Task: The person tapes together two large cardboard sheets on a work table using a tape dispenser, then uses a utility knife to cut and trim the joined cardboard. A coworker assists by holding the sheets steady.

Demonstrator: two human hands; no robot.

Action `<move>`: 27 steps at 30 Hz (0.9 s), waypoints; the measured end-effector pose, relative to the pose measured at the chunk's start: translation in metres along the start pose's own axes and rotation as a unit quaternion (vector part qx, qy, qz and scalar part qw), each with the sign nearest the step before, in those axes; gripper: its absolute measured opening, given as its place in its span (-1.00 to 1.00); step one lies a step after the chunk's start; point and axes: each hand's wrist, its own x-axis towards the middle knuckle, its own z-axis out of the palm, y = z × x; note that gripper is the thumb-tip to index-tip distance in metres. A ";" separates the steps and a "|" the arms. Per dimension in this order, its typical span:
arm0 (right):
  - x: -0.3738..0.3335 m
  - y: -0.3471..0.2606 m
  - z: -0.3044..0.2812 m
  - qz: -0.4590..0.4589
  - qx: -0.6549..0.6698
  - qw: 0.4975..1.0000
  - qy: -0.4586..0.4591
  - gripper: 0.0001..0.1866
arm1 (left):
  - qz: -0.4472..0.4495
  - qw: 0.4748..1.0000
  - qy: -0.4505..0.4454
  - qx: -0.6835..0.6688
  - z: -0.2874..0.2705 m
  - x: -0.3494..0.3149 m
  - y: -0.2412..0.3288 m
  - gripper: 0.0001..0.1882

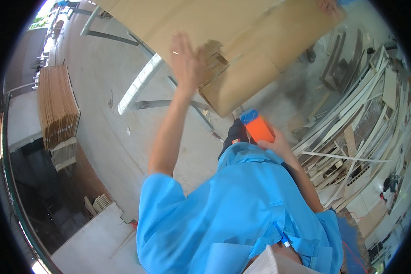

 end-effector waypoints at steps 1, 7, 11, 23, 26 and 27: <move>0.000 0.001 0.000 -0.005 0.009 1.000 0.004 -0.12 | -0.014 0.998 -0.066 -0.002 0.003 -0.016 0.019 -0.20; -0.005 -0.005 -0.012 0.026 -0.009 0.998 -0.049 -0.13 | -0.092 0.986 -0.129 0.043 0.038 -0.017 0.025 -0.11; -0.010 -0.008 -0.013 -0.007 -0.028 0.999 -0.028 -0.11 | -0.132 0.986 -0.094 0.029 0.052 0.003 0.008 -0.10; -0.056 0.049 -0.029 0.007 -0.058 0.998 0.024 -0.15 | -0.208 0.923 0.186 -0.265 0.007 -0.036 -0.041 -0.46; -0.051 0.070 -0.027 0.059 -0.029 0.998 0.018 -0.21 | -0.451 0.796 0.168 -0.367 -0.029 -0.141 0.014 -0.67; -0.036 0.073 -0.019 0.046 -0.038 0.998 0.027 -0.23 | -0.473 0.758 0.074 -0.444 -0.032 -0.178 0.044 -0.56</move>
